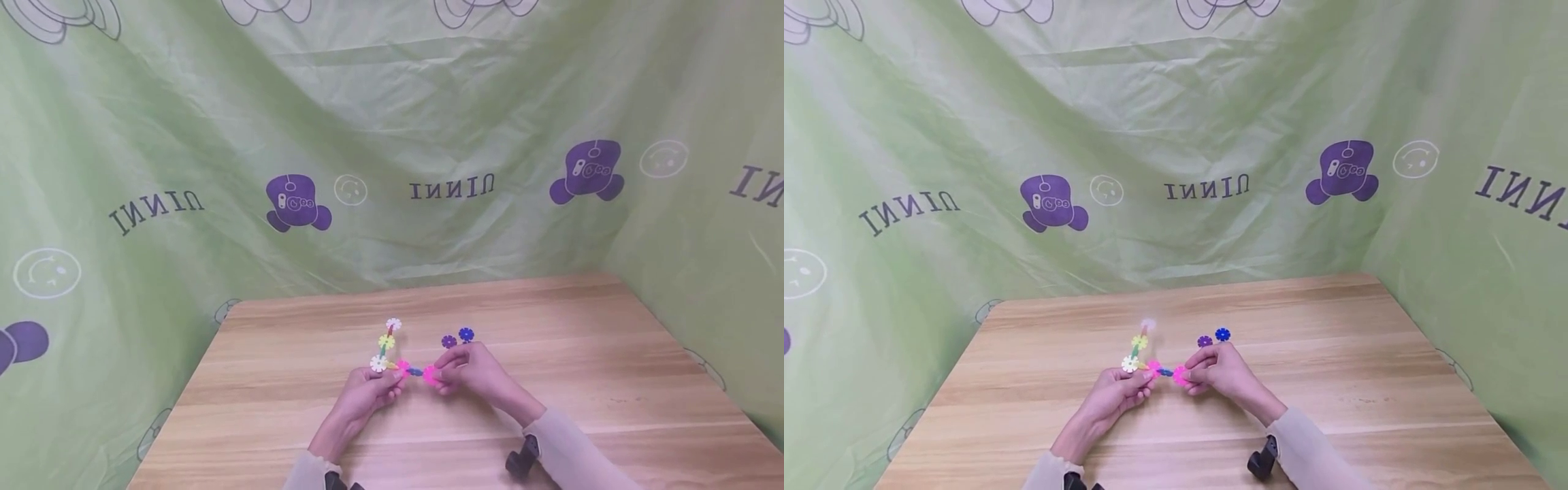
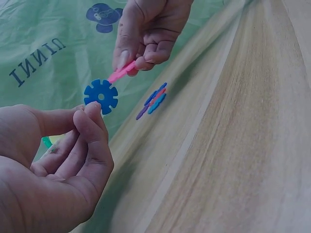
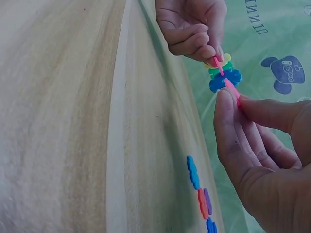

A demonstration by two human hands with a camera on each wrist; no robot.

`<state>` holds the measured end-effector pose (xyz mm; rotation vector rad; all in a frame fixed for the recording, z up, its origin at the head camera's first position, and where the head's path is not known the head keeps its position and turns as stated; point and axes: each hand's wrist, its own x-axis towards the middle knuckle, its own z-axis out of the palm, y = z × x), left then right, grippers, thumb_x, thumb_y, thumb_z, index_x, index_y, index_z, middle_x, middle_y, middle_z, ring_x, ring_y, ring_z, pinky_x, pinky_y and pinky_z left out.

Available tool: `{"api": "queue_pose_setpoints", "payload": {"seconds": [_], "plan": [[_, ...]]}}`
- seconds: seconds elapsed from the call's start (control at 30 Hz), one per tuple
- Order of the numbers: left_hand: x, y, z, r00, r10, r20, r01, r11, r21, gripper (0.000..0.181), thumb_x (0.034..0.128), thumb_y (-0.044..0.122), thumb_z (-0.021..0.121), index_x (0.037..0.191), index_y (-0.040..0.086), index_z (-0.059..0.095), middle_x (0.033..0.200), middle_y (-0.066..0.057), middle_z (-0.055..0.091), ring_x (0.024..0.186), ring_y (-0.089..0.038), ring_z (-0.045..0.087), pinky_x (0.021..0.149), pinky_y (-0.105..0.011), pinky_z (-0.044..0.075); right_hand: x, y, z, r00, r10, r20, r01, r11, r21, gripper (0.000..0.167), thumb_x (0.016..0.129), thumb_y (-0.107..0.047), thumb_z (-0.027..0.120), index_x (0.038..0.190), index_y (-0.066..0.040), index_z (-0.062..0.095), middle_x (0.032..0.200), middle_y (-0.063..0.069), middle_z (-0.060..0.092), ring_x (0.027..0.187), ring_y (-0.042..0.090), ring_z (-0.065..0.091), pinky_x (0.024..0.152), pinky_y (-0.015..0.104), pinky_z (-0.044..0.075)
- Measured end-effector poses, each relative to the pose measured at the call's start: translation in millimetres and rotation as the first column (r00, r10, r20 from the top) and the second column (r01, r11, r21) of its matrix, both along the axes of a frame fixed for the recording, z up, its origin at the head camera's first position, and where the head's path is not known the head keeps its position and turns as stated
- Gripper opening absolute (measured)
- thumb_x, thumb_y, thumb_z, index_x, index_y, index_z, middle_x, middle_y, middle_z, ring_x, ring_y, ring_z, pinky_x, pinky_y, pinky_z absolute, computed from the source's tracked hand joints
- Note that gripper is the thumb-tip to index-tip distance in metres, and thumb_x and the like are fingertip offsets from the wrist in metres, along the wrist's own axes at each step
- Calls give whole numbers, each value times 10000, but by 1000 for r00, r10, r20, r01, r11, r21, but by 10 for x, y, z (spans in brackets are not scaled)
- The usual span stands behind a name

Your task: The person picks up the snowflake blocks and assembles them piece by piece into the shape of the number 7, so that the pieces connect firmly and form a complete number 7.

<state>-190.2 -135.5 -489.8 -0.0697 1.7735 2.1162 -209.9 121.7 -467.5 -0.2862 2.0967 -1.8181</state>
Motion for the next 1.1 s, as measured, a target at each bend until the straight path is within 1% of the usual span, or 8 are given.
{"api": "queue_pose_setpoints", "payload": {"seconds": [0.3, 0.53, 0.7, 0.9, 1.1], "plan": [[13, 41, 9, 1000, -1, -6, 0, 1000, -16, 311, 964, 129, 738, 1191, -81, 707, 926, -32, 774, 814, -64, 698, 740, -164, 597, -7, -13, -23, 1000, -3, 13, 3, 1000, -15, 238, 898, 48, 720, 1119, 128, 687, 920, 168, 765, 782, 245, 785, 764, 398, 682], [38, 75, 10, 1000, 4, -14, -5, 999, -52, 272, 952, 133, 750, 1140, -61, 732, 834, 17, 761, 759, -53, 679, 686, -154, 581, -8, -5, -17, 1000, 2, -2, -2, 1000, 29, 207, 902, 41, 709, 1100, 101, 708, 924, 156, 772, 773, 228, 775, 756, 388, 680], [41, 97, 32, 1000, 9, -12, -10, 998, -67, 255, 939, 131, 760, 1113, -54, 743, 814, 14, 756, 718, -48, 652, 660, -153, 567, -5, 12, 18, 1000, 14, -10, -13, 999, 36, 205, 902, 50, 702, 1100, 101, 711, 922, 163, 761, 771, 236, 773, 764, 399, 680], [41, 110, 66, 1000, 17, -3, -17, 998, -57, 275, 944, 106, 744, 1154, -71, 723, 819, -5, 751, 712, -58, 641, 640, -148, 546, -8, 5, 3, 1000, 21, -8, -21, 999, 34, 199, 903, 64, 685, 1097, 100, 707, 931, 162, 756, 776, 225, 767, 769, 388, 679], [44, 95, 89, 1000, 4, 4, -3, 998, -62, 310, 942, 112, 748, 1202, -54, 720, 815, 6, 746, 714, -56, 626, 628, -144, 520, 9, -13, -31, 999, 29, 18, -29, 999, 16, 195, 911, 12, 718, 1095, 75, 706, 938, 156, 769, 796, 223, 762, 786, 379, 676]]}}
